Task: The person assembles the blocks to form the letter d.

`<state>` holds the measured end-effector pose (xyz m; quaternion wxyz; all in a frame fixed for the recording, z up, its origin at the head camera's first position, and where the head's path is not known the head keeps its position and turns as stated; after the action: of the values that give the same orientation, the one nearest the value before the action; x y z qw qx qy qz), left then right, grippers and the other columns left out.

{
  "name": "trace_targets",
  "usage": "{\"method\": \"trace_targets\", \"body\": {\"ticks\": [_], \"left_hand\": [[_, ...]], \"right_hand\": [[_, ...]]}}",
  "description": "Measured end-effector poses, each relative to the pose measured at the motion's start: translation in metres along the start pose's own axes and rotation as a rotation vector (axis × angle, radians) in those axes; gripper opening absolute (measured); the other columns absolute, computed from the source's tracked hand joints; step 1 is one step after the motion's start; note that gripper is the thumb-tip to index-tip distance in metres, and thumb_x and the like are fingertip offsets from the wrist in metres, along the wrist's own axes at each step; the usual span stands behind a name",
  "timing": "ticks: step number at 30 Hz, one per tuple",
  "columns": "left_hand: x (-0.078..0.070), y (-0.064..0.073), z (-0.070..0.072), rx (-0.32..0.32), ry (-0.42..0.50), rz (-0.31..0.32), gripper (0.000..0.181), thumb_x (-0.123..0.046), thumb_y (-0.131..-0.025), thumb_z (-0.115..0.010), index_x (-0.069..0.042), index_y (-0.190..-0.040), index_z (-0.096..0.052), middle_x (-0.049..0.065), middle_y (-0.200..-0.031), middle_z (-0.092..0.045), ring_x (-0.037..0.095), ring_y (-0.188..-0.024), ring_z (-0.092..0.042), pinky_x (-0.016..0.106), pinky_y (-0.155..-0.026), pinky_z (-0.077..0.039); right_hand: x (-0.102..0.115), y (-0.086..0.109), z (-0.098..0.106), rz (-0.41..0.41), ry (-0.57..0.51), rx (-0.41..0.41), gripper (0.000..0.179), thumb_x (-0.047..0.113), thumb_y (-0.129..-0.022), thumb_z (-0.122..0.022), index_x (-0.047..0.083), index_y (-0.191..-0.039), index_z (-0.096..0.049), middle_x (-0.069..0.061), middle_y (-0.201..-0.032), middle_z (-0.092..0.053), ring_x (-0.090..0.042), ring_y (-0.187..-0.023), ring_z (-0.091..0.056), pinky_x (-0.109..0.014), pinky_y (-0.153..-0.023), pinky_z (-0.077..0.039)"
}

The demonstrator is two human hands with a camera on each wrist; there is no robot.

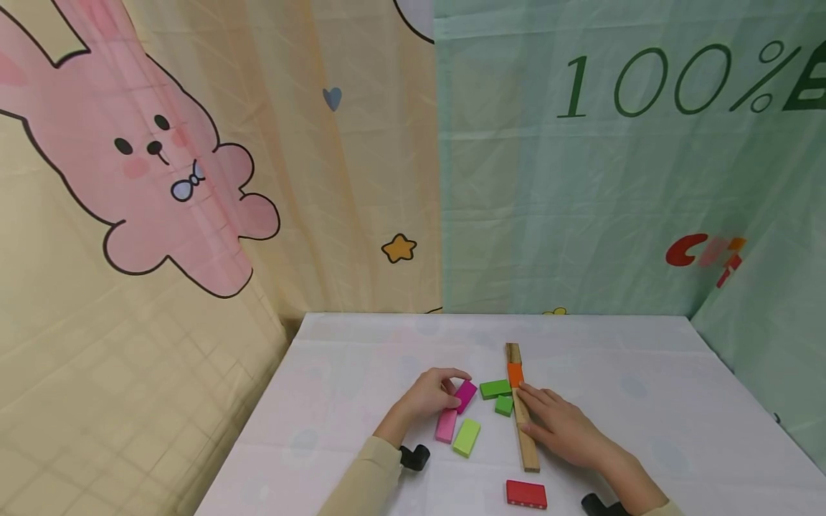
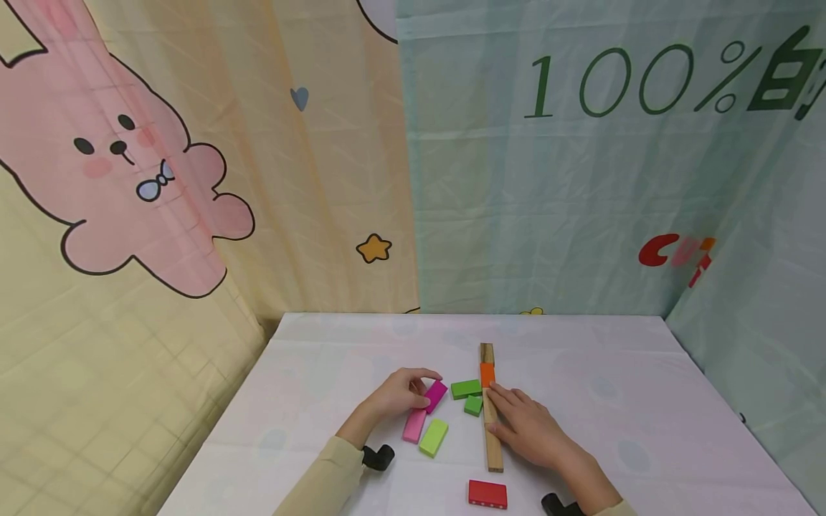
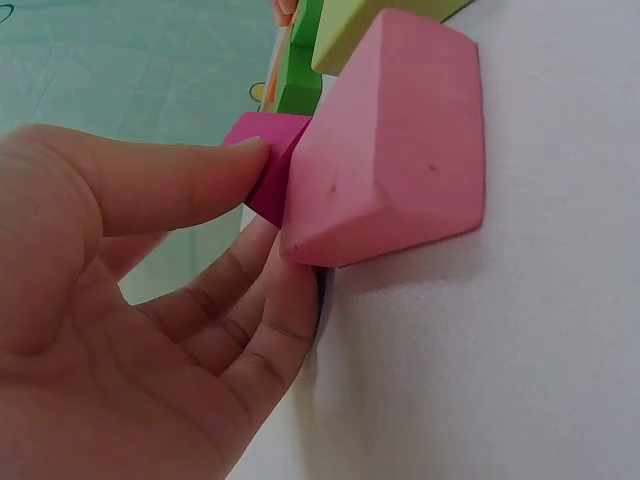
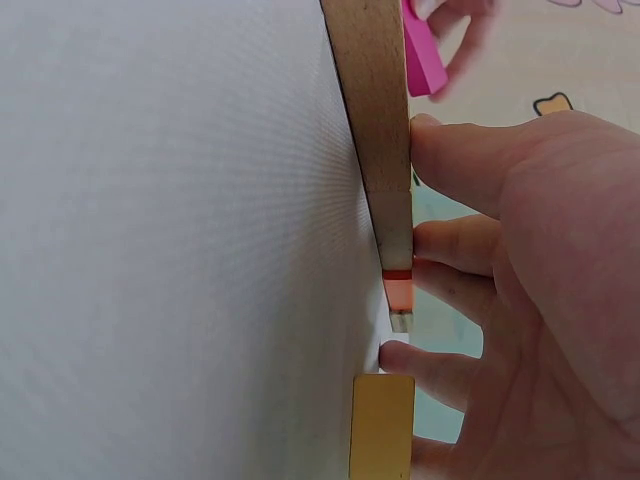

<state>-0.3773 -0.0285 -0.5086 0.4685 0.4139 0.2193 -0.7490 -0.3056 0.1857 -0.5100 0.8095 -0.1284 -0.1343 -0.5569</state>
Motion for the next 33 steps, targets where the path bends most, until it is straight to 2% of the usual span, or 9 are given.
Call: {"method": "trace_targets", "body": {"ticks": [8, 14, 25, 33], "left_hand": [[-0.001, -0.001, -0.005, 0.04, -0.036, 0.012, 0.043, -0.003, -0.086, -0.075, -0.019, -0.126, -0.071, 0.001, -0.088, -0.061, 0.016, -0.082, -0.056, 0.03, -0.068, -0.048], [0.0, 0.001, -0.007, 0.047, -0.07, 0.031, 0.04, -0.005, -0.086, -0.075, -0.017, -0.125, -0.072, 0.001, -0.088, -0.059, 0.017, -0.08, -0.054, 0.029, -0.066, -0.048], [-0.001, 0.004, -0.012, 0.077, -0.044, 0.056, 0.04, -0.007, -0.09, -0.073, -0.021, -0.127, -0.071, 0.0, -0.088, -0.06, 0.017, -0.082, -0.056, 0.031, -0.066, -0.049], [0.001, 0.0, -0.013, 0.082, -0.039, 0.057, 0.041, -0.007, -0.091, -0.071, -0.022, -0.13, -0.07, 0.0, -0.09, -0.06, 0.017, -0.083, -0.056, 0.03, -0.067, -0.049]], "right_hand": [[-0.001, -0.001, -0.001, 0.004, -0.005, -0.006, 0.071, 0.05, -0.095, -0.064, 0.012, -0.152, -0.046, -0.007, -0.154, -0.044, -0.038, -0.136, -0.044, -0.065, -0.101, -0.04], [0.001, -0.002, -0.001, 0.013, -0.011, -0.009, 0.07, 0.05, -0.095, -0.064, 0.012, -0.152, -0.046, -0.006, -0.154, -0.044, -0.037, -0.136, -0.044, -0.065, -0.102, -0.04], [0.0, 0.0, 0.0, 0.015, 0.004, -0.009, 0.071, 0.052, -0.095, -0.063, 0.012, -0.151, -0.047, -0.007, -0.154, -0.044, -0.039, -0.135, -0.044, -0.065, -0.101, -0.04], [-0.001, -0.001, -0.001, 0.02, 0.001, -0.02, 0.07, 0.05, -0.096, -0.063, 0.012, -0.152, -0.047, -0.006, -0.154, -0.044, -0.036, -0.136, -0.044, -0.064, -0.102, -0.04]]}}
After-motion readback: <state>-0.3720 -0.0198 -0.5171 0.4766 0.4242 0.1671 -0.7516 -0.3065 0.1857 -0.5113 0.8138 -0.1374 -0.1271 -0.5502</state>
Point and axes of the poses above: each hand's wrist, its own y-axis away from the middle knuckle, its own z-axis out of the back of the hand, x = y × z, the point moved 9 cm from there along -y, towards the middle knuckle
